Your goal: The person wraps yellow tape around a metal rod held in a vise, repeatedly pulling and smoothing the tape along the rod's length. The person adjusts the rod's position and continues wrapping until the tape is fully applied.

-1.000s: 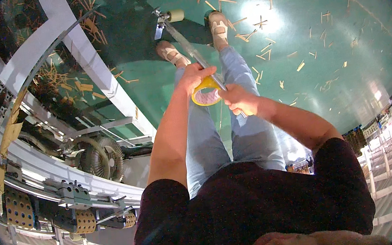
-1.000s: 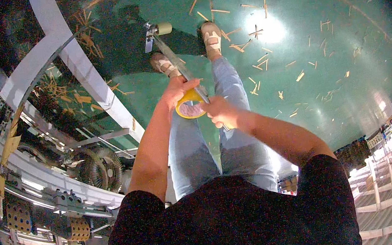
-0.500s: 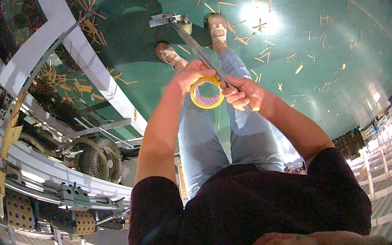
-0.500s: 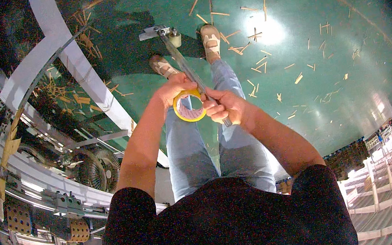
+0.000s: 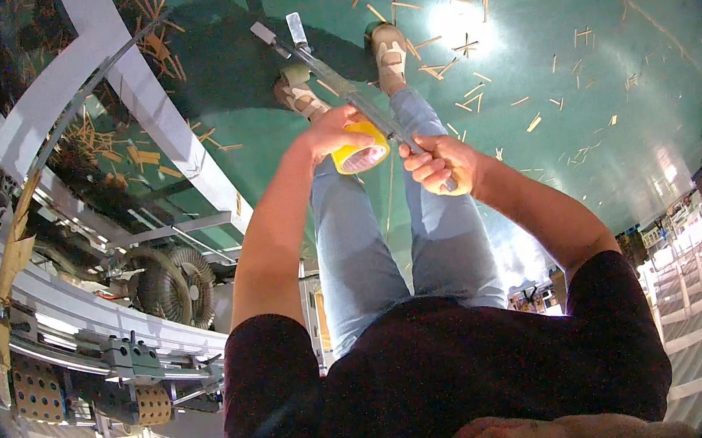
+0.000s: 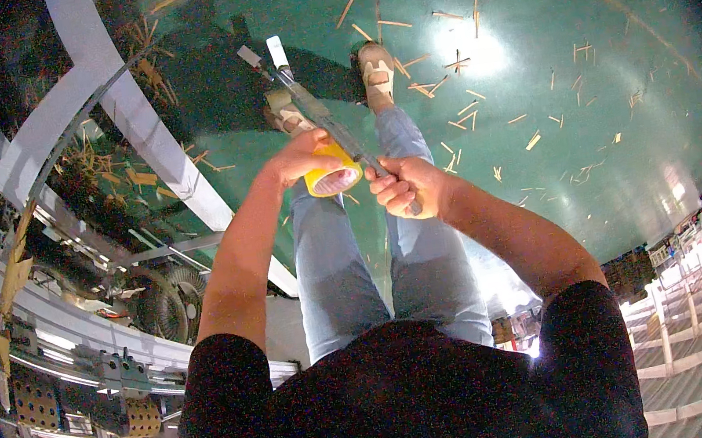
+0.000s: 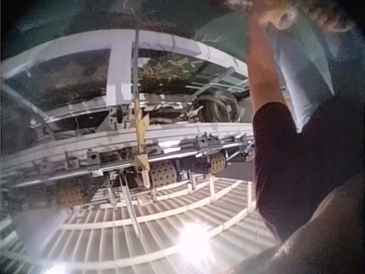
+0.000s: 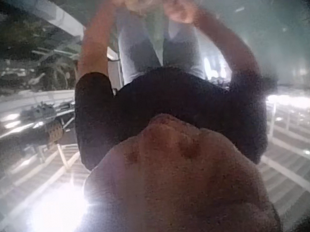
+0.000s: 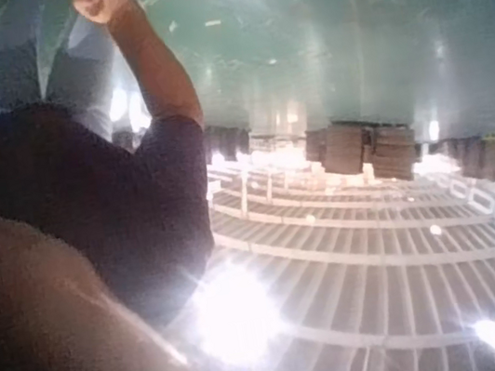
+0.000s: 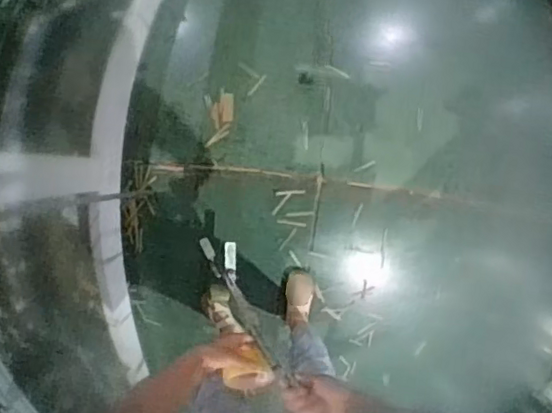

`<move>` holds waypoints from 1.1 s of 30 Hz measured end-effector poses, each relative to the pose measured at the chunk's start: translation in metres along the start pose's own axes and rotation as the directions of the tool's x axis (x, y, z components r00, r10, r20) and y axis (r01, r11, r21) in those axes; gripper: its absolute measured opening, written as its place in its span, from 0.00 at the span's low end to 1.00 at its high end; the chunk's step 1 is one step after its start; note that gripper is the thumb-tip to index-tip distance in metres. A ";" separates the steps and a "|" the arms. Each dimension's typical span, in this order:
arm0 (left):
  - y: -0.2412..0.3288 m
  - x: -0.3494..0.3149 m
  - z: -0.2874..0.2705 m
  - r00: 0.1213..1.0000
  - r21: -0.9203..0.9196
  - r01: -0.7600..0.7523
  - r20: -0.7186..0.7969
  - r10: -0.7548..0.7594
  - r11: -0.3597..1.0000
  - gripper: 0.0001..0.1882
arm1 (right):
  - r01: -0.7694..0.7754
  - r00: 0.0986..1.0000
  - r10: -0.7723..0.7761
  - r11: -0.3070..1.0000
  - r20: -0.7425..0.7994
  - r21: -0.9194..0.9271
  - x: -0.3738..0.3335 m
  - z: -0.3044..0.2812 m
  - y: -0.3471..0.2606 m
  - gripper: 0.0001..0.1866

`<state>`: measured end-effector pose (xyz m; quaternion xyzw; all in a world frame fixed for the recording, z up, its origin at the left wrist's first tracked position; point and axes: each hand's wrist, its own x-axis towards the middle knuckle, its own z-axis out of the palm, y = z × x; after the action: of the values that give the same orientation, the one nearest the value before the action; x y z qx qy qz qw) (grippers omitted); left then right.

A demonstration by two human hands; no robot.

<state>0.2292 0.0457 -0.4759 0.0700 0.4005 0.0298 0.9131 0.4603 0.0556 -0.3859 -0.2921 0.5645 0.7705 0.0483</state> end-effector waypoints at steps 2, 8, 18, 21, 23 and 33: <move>-0.007 0.004 -0.002 0.997 0.177 0.069 -0.032 -0.064 0.982 0.38 | 0.021 1.000 -0.021 1.000 0.014 -0.006 0.008 -0.002 0.012 0.18; -0.036 -0.008 0.005 0.970 -0.560 -0.223 -0.046 0.238 0.798 0.43 | -0.131 0.934 -0.021 0.909 0.356 0.397 0.037 -0.004 0.048 0.16; -0.060 0.015 -0.021 0.995 -0.053 0.046 -0.081 -0.050 0.998 0.33 | -0.114 0.601 -0.723 0.345 -0.341 -0.932 0.057 0.013 0.051 0.13; -0.059 0.018 -0.014 0.991 -0.188 -0.008 -0.129 -0.017 0.982 0.32 | 0.025 0.718 -0.613 0.497 -0.331 -0.867 0.053 -0.002 0.045 0.09; -0.049 0.014 -0.014 0.994 -0.285 -0.096 -0.073 0.078 0.954 0.31 | 0.089 0.805 -0.491 0.653 -0.332 -0.752 0.049 -0.001 0.038 0.08; -0.034 -0.029 0.018 0.995 -0.467 -0.062 0.045 0.094 0.882 0.19 | -0.099 0.928 -0.030 0.940 0.370 0.326 0.029 -0.023 0.085 0.15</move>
<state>0.2229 0.0075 -0.4481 -0.1336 0.3479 0.1590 0.9142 0.4110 -0.0030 -0.3331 -0.1190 0.6745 0.7036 0.1895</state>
